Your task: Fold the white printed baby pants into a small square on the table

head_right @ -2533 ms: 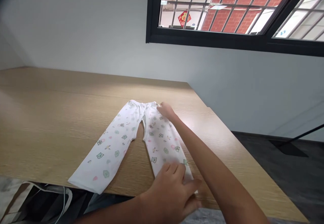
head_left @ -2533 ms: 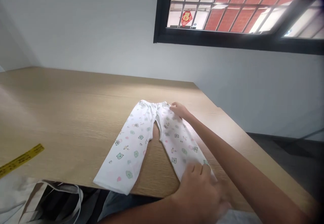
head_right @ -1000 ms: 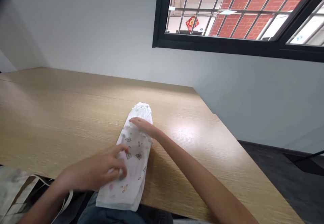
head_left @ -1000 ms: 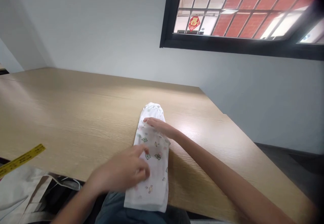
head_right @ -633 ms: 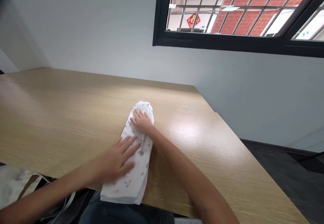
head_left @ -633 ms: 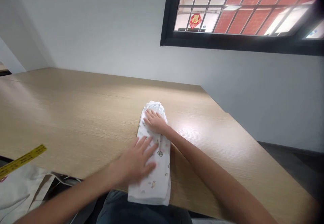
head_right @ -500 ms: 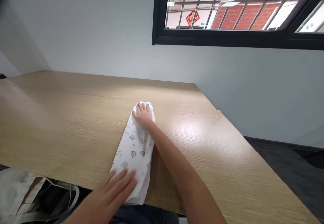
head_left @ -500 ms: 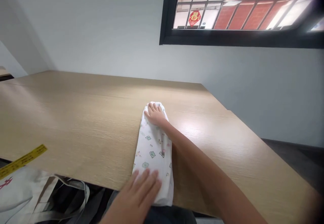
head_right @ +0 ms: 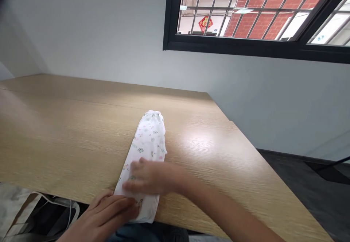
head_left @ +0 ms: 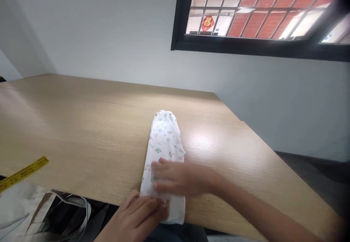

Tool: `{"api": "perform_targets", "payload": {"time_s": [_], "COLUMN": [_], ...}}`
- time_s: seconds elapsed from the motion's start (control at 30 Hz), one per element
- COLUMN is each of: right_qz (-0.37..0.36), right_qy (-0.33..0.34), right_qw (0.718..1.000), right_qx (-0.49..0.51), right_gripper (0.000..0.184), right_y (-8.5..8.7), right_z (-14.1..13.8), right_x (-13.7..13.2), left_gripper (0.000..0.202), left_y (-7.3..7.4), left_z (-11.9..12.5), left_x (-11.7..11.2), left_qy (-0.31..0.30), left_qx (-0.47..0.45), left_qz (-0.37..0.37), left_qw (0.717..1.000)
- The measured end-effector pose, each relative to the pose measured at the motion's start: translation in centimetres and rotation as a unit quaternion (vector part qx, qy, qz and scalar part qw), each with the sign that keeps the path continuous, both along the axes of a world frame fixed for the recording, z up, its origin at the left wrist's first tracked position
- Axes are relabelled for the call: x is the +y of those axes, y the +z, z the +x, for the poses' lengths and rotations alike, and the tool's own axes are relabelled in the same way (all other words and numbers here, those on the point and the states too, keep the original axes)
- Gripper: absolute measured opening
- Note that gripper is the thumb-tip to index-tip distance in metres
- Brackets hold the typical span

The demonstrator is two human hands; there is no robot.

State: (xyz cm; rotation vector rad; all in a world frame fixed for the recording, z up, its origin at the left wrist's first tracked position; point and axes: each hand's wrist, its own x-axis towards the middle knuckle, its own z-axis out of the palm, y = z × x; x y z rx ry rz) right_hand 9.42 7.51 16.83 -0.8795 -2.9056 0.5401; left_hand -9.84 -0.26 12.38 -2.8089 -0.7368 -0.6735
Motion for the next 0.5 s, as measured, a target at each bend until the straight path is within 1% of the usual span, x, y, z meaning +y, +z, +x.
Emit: {"api": "perform_targets", "payload": {"time_s": [0.03, 0.1, 0.13, 0.17, 0.23, 0.27, 0.3, 0.37, 0.43, 0.5], "right_qz": [-0.010, 0.006, 0.023, 0.042, 0.070, 0.076, 0.076, 0.065, 0.042, 0.002], "right_qy": [0.020, 0.015, 0.006, -0.003, -0.021, -0.033, -0.048, -0.081, -0.108, -0.094], "right_qw": [1.000, 0.999, 0.999, 0.998, 0.995, 0.994, 0.994, 0.994, 0.993, 0.995], "right_qx": [-0.010, -0.028, -0.040, -0.054, -0.074, -0.074, -0.065, -0.029, 0.007, 0.027], "right_gripper": [0.033, 0.047, 0.048, 0.043, 0.021, 0.012, 0.008, 0.006, 0.007, 0.007], "right_y": [0.2, 0.0, -0.2, -0.5, -0.8, -0.7, -0.4, 0.7, 1.8, 2.2], "right_z": [0.4, 0.9, 1.0, 1.0, 1.1, 1.2, 1.3, 1.4, 1.6, 1.7], "right_x": [-1.9, -4.8, -5.7, -6.2, -6.4, -6.3, -6.1, -6.0, -6.6, -7.9], "left_gripper": [0.033, 0.030, 0.028, 0.027, 0.027, 0.027, 0.027, 0.027, 0.025, 0.021], "left_y": [-0.1, -0.2, -0.2, 0.0, 0.6, 1.0, 1.6, 2.9, 4.2, 5.2], "left_z": [0.0, -0.1, 0.0, 0.0, 0.2, 0.2, 0.2, 0.0, -0.6, -1.5], "left_x": [0.0, 0.2, 0.3, 0.5, 1.0, 1.3, 1.5, 1.5, 0.9, -0.4], "left_qy": [0.003, 0.005, 0.004, 0.005, 0.014, 0.020, 0.025, 0.025, 0.014, -0.007], "left_qx": [-0.016, -0.035, -0.035, -0.032, -0.022, -0.022, -0.028, -0.045, -0.057, -0.053], "left_qz": [-0.016, -0.038, -0.043, -0.043, -0.039, -0.037, -0.039, -0.062, -0.104, -0.157], "left_qw": [1.000, 0.999, 0.998, 0.999, 0.999, 0.999, 0.999, 0.997, 0.993, 0.986]}}
